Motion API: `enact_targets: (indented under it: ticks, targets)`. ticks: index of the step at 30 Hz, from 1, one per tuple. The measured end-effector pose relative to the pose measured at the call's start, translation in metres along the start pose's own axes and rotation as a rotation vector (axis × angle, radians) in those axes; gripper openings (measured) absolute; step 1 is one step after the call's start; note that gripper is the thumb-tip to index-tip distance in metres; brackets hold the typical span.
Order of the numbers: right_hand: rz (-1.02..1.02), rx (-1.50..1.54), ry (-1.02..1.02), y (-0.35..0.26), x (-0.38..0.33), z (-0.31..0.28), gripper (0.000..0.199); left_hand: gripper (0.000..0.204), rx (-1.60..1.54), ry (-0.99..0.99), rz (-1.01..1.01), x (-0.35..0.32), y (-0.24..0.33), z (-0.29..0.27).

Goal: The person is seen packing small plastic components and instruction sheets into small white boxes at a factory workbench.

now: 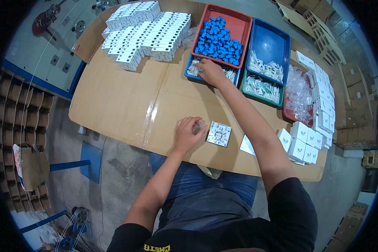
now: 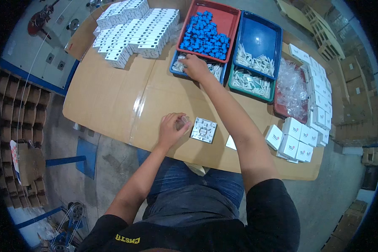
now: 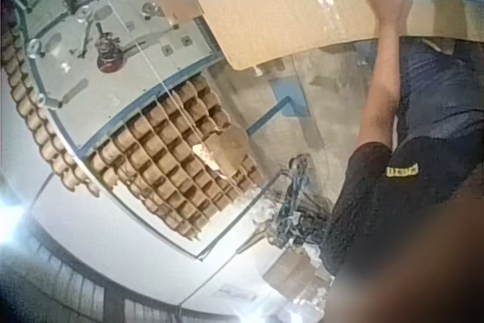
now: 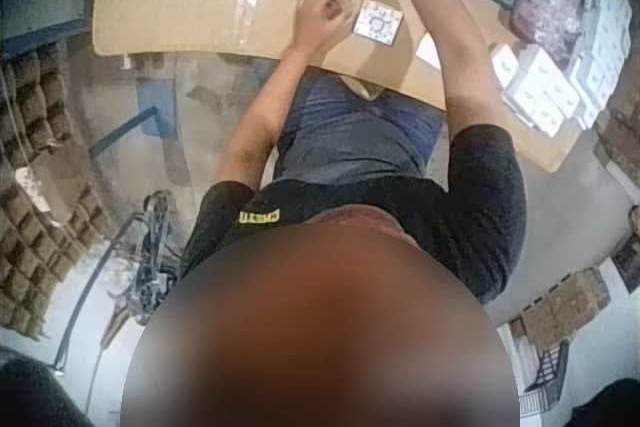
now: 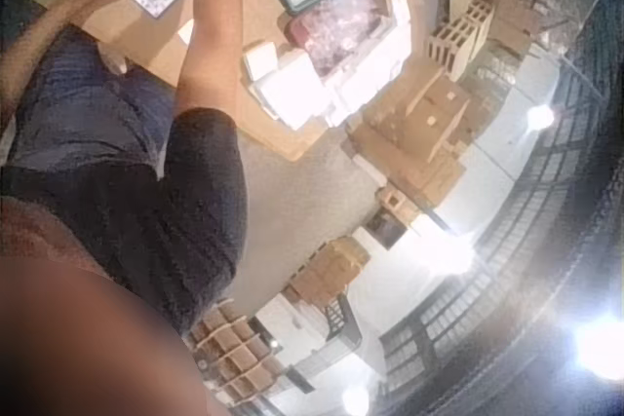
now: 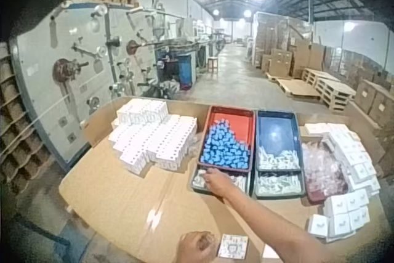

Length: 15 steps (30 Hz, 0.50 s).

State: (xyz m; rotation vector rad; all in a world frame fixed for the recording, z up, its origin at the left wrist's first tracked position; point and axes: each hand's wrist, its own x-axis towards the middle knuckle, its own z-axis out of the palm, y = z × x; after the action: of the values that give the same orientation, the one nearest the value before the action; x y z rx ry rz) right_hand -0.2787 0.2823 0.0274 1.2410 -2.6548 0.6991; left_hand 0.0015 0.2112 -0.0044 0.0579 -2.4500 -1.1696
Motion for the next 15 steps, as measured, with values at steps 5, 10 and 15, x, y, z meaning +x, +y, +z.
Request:
enact_targets:
  ticks: [5,10,15]
  targets:
    - [-0.02,-0.112,-0.151,0.003,0.003,-0.002,0.033,0.033,0.007,-0.01,-0.009,0.0,-0.001,-0.001]
    - [0.041,-0.134,-0.072,0.03,-0.007,-0.008,0.025,0.031,-0.004,0.006,0.002,0.001,0.002,-0.001]
    - [0.169,-0.152,-0.04,0.034,-0.013,-0.029,0.023,0.034,0.015,-0.019,-0.001,0.001,0.002,-0.004]
